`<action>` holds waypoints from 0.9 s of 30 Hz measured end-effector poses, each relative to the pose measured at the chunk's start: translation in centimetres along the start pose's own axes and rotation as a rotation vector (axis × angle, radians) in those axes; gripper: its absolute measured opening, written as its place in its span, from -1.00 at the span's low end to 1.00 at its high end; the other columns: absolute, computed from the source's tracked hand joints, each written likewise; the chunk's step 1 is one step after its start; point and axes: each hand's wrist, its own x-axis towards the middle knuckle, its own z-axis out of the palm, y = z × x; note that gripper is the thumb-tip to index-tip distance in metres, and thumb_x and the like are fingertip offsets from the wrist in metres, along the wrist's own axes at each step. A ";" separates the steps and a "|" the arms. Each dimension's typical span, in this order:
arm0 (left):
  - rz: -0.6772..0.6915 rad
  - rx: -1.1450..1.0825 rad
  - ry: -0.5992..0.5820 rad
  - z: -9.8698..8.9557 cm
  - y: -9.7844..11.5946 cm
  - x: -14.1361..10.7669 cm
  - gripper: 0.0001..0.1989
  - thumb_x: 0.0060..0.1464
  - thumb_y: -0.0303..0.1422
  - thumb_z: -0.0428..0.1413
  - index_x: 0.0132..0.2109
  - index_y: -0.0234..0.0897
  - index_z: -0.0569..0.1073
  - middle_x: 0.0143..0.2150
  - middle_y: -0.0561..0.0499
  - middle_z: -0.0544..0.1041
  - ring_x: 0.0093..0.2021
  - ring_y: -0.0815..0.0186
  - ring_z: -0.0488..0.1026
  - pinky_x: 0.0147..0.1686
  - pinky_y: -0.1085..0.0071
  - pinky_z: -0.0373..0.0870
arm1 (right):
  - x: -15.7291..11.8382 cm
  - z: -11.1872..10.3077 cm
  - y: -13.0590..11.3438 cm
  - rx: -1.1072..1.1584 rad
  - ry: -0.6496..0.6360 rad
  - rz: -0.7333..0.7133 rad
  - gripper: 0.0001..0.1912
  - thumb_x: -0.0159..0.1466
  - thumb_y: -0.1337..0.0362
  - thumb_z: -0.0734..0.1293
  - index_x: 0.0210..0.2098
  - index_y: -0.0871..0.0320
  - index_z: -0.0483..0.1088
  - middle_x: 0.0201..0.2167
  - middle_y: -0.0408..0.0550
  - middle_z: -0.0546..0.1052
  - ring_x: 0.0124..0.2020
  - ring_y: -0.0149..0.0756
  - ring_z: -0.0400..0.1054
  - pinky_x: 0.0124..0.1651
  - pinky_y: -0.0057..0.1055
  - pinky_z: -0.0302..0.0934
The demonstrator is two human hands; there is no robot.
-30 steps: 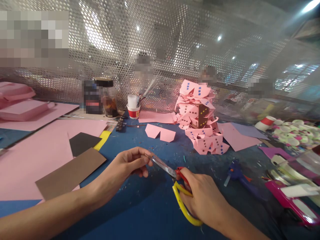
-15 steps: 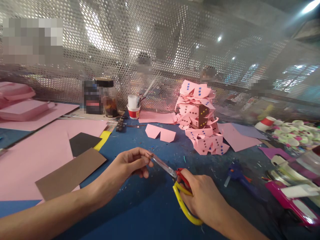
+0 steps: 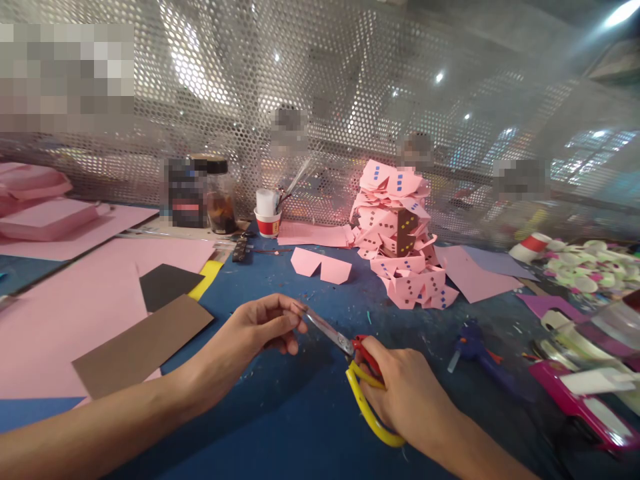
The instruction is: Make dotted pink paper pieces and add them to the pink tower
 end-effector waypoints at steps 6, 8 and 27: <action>-0.011 -0.013 0.000 0.0 -0.1 -0.1 -0.80 0.17 -0.24 0.21 -0.15 -0.26 0.47 -0.24 0.01 0.55 -0.41 0.39 0.44 -0.35 0.44 0.34 | 0.1 0.2 0.3 -0.033 0.018 -0.009 -0.83 0.18 0.34 0.30 -0.20 0.08 0.35 -0.49 -0.19 0.58 -0.49 -0.27 0.50 -0.45 -0.42 -0.05; -0.016 -0.020 0.001 0.0 -0.1 0.0 -0.80 0.17 -0.24 0.20 -0.15 -0.26 0.46 -0.24 0.01 0.55 -0.42 0.39 0.44 -0.36 0.45 0.34 | 0.1 0.2 0.3 -0.047 0.012 -0.004 -0.86 0.20 0.34 0.29 -0.23 0.09 0.35 -0.51 -0.18 0.58 -0.50 -0.27 0.50 -0.46 -0.41 -0.06; -0.026 -0.020 -0.016 -0.5 -0.6 0.3 -0.78 0.18 -0.20 0.21 -0.14 -0.25 0.49 -0.26 0.02 0.56 -0.41 0.39 0.46 -0.34 0.44 0.36 | 0.2 0.3 0.2 -0.020 0.021 0.011 -0.84 0.21 0.35 0.28 -0.20 0.10 0.40 -0.52 -0.16 0.59 -0.48 -0.24 0.53 -0.48 -0.44 -0.01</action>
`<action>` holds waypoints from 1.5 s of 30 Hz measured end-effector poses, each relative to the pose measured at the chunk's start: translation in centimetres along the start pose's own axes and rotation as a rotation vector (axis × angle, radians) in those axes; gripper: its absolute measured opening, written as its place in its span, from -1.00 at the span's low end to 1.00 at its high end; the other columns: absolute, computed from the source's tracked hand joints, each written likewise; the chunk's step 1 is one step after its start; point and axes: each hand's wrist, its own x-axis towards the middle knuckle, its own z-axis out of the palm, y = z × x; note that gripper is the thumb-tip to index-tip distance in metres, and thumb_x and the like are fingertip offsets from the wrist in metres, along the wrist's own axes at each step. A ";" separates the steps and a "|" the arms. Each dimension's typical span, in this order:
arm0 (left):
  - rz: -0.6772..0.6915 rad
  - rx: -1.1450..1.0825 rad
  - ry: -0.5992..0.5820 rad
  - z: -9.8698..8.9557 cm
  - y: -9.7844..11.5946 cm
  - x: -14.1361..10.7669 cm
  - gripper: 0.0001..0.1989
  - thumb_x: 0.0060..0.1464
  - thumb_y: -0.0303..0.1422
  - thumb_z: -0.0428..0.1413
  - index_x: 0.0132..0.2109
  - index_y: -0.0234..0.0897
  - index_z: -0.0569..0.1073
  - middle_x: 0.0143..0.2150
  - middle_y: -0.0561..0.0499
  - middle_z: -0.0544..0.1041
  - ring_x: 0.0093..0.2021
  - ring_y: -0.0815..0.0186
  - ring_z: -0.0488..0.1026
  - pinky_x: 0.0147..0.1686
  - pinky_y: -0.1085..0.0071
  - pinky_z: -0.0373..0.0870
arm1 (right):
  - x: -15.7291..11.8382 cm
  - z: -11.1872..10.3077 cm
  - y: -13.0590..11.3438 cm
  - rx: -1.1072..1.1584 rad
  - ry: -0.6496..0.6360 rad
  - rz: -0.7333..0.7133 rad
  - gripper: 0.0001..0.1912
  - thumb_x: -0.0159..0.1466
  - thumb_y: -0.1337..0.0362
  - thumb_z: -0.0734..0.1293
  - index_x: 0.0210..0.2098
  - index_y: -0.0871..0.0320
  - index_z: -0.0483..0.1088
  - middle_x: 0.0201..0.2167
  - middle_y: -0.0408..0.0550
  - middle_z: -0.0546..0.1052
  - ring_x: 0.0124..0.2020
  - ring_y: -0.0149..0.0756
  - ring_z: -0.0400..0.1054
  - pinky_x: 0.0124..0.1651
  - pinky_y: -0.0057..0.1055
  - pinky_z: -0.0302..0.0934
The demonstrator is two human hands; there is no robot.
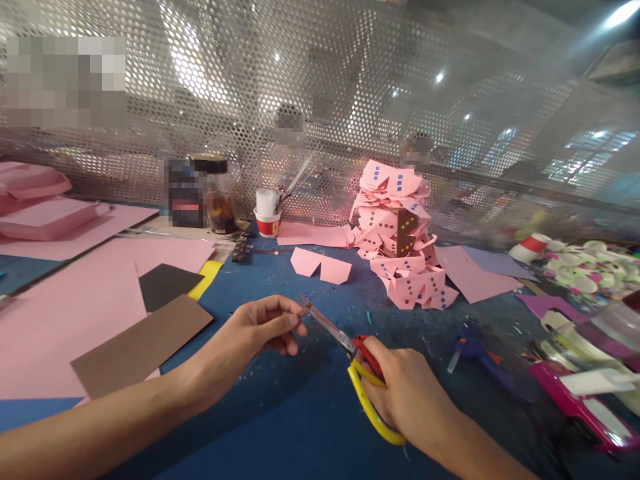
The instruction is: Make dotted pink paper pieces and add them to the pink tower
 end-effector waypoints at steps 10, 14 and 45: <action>-0.006 -0.011 0.002 0.2 0.3 -0.2 -0.78 0.19 -0.21 0.20 -0.13 -0.27 0.49 -0.27 0.03 0.55 -0.42 0.40 0.46 -0.35 0.45 0.38 | -0.2 0.2 0.2 0.027 0.000 0.005 -0.90 0.20 0.36 0.29 -0.27 0.09 0.38 -0.57 -0.19 0.56 -0.51 -0.27 0.51 -0.51 -0.48 -0.04; 0.002 -0.009 0.003 0.2 0.2 0.0 -0.78 0.19 -0.21 0.20 -0.13 -0.27 0.48 -0.27 0.03 0.55 -0.42 0.40 0.47 -0.35 0.45 0.37 | -0.2 0.1 0.1 0.036 -0.008 0.009 -0.89 0.18 0.37 0.29 -0.29 0.09 0.38 -0.58 -0.20 0.55 -0.52 -0.29 0.50 -0.51 -0.48 -0.04; 0.023 -0.002 0.027 0.6 0.9 -0.5 -0.80 0.18 -0.24 0.20 -0.19 -0.29 0.44 -0.26 0.01 0.54 -0.42 0.40 0.44 -0.35 0.43 0.35 | -0.3 -0.1 0.2 0.027 -0.029 -0.046 -0.76 0.24 0.31 0.26 -0.07 0.08 0.32 -0.48 -0.21 0.55 -0.46 -0.29 0.46 -0.41 -0.39 -0.06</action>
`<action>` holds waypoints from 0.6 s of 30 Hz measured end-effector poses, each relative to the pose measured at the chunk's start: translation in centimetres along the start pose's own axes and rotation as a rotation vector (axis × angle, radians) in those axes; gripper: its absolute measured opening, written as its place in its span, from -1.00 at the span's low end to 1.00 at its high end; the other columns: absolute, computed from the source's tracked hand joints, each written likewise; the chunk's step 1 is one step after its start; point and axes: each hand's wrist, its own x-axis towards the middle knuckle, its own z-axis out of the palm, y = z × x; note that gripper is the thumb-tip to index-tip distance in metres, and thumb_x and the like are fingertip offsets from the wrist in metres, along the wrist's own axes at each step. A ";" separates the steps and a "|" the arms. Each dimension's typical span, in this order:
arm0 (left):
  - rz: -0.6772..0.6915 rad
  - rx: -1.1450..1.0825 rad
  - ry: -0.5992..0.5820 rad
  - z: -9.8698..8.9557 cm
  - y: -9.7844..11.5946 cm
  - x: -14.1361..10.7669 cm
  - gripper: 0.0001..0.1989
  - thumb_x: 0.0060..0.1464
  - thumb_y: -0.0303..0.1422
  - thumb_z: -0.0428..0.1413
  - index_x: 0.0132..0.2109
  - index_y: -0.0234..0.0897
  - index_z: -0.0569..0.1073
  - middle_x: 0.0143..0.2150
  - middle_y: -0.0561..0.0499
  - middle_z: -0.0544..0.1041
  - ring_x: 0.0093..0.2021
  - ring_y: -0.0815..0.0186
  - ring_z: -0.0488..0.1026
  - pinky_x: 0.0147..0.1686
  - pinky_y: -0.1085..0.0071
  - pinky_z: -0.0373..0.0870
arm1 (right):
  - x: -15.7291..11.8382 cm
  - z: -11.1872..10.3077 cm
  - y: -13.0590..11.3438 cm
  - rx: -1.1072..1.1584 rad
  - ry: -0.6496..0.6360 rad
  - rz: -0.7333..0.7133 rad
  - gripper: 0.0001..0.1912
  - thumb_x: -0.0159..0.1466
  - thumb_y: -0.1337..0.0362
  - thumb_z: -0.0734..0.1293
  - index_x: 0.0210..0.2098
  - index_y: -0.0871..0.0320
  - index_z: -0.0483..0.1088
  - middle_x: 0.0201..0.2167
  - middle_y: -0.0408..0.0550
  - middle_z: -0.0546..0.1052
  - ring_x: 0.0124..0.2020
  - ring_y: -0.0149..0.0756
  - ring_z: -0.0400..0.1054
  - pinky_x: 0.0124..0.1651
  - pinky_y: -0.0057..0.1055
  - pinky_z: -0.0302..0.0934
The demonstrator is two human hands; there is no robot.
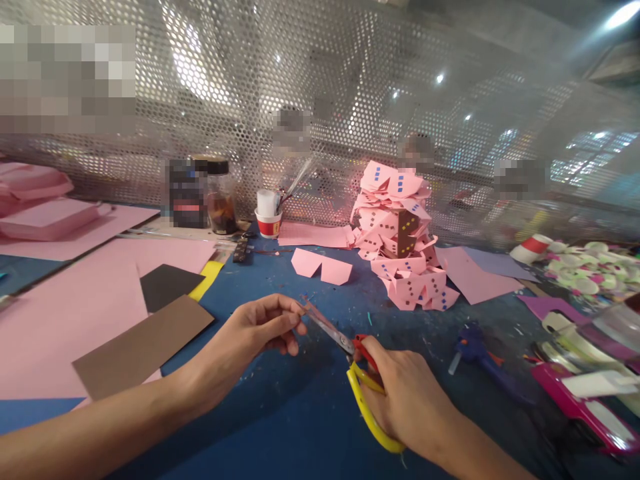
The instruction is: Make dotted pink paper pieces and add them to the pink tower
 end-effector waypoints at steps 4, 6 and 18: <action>0.000 0.010 0.001 0.1 -0.1 -0.1 -0.79 0.18 -0.23 0.20 -0.16 -0.30 0.46 -0.28 0.01 0.53 -0.42 0.39 0.44 -0.34 0.43 0.35 | 0.1 -0.1 -0.2 -0.028 -0.011 0.001 -0.77 0.24 0.30 0.26 -0.09 0.08 0.33 -0.52 -0.23 0.54 -0.48 -0.29 0.47 -0.42 -0.38 -0.08; 0.005 0.012 -0.005 0.1 -0.1 -0.1 -0.78 0.19 -0.22 0.19 -0.15 -0.30 0.47 -0.28 0.01 0.53 -0.41 0.39 0.43 -0.34 0.43 0.35 | 0.1 -0.2 -0.4 -0.037 -0.018 0.004 -0.79 0.24 0.31 0.26 -0.11 0.08 0.33 -0.51 -0.22 0.55 -0.48 -0.29 0.47 -0.42 -0.38 -0.08; 0.012 0.009 -0.015 0.1 -0.2 0.1 -0.80 0.19 -0.23 0.19 -0.16 -0.28 0.48 -0.26 0.01 0.54 -0.42 0.40 0.42 -0.36 0.42 0.34 | 0.1 -0.4 -0.7 0.003 -0.038 0.031 -0.82 0.21 0.33 0.28 -0.17 0.10 0.36 -0.49 -0.19 0.59 -0.48 -0.27 0.50 -0.46 -0.42 -0.05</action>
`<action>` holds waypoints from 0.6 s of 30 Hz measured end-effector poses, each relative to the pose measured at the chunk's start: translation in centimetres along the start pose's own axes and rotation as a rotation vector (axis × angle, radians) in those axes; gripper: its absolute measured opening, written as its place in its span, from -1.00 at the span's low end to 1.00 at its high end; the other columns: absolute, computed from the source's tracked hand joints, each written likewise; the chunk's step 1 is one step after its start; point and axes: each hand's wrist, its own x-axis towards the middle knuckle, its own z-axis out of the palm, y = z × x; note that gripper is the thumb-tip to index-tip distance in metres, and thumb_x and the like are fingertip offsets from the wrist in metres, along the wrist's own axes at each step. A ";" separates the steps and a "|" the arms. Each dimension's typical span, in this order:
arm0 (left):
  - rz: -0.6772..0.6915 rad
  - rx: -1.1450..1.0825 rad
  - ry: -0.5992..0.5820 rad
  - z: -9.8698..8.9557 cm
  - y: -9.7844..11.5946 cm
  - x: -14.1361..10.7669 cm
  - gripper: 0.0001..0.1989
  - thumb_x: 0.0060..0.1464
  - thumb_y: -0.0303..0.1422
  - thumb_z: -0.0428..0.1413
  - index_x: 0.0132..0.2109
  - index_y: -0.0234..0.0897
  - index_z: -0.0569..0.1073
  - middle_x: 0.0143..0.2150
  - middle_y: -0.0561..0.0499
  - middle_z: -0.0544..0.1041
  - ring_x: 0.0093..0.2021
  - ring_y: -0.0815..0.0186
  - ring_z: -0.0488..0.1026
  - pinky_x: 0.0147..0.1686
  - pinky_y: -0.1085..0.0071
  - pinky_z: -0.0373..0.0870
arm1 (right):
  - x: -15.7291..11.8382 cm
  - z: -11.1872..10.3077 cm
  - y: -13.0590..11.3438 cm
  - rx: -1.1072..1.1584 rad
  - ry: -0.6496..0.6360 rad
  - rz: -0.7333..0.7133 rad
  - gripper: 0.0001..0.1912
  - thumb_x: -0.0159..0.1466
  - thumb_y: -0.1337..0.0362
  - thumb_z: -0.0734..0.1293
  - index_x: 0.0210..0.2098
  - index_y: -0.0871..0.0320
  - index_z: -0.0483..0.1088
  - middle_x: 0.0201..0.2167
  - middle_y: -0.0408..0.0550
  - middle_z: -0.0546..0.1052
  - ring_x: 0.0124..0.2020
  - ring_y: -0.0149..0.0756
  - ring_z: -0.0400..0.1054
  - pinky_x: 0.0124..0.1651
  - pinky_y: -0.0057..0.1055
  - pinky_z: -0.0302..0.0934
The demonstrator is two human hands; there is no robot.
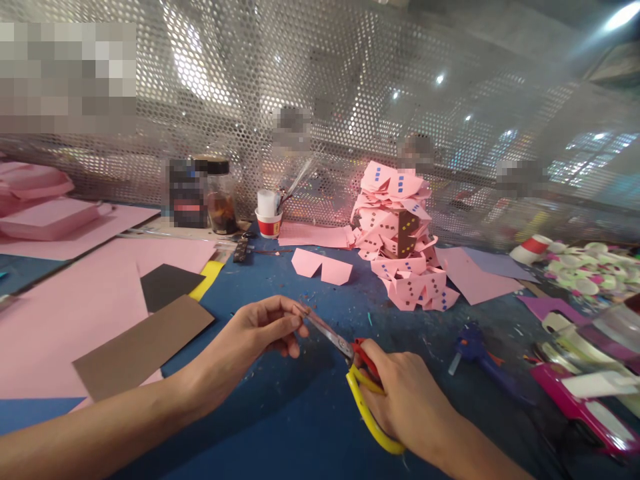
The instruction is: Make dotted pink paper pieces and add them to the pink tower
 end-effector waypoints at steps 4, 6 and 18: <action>-0.010 0.005 0.000 0.1 0.1 -0.2 -0.79 0.20 -0.22 0.18 -0.16 -0.29 0.46 -0.26 0.00 0.54 -0.41 0.39 0.43 -0.34 0.41 0.34 | 0.0 0.1 0.1 -0.018 0.005 -0.003 -0.82 0.22 0.33 0.27 -0.16 0.10 0.37 -0.49 -0.17 0.60 -0.48 -0.24 0.51 -0.46 -0.42 -0.04; -0.014 0.001 0.003 0.1 0.1 -0.2 -0.79 0.20 -0.22 0.19 -0.16 -0.29 0.45 -0.26 0.00 0.55 -0.41 0.38 0.43 -0.34 0.41 0.34 | 0.0 0.2 0.1 -0.037 0.014 -0.001 -0.82 0.23 0.33 0.26 -0.16 0.11 0.37 -0.48 -0.15 0.61 -0.48 -0.23 0.52 -0.46 -0.41 -0.04; -0.014 -0.008 0.008 0.1 0.0 -0.2 -0.78 0.17 -0.21 0.20 -0.18 -0.28 0.45 -0.25 -0.02 0.56 -0.42 0.37 0.44 -0.35 0.40 0.35 | 0.1 0.5 0.2 -0.073 0.024 -0.020 -0.95 0.27 0.30 0.25 -0.26 0.10 0.33 -0.55 -0.16 0.57 -0.55 -0.28 0.47 -0.51 -0.43 -0.09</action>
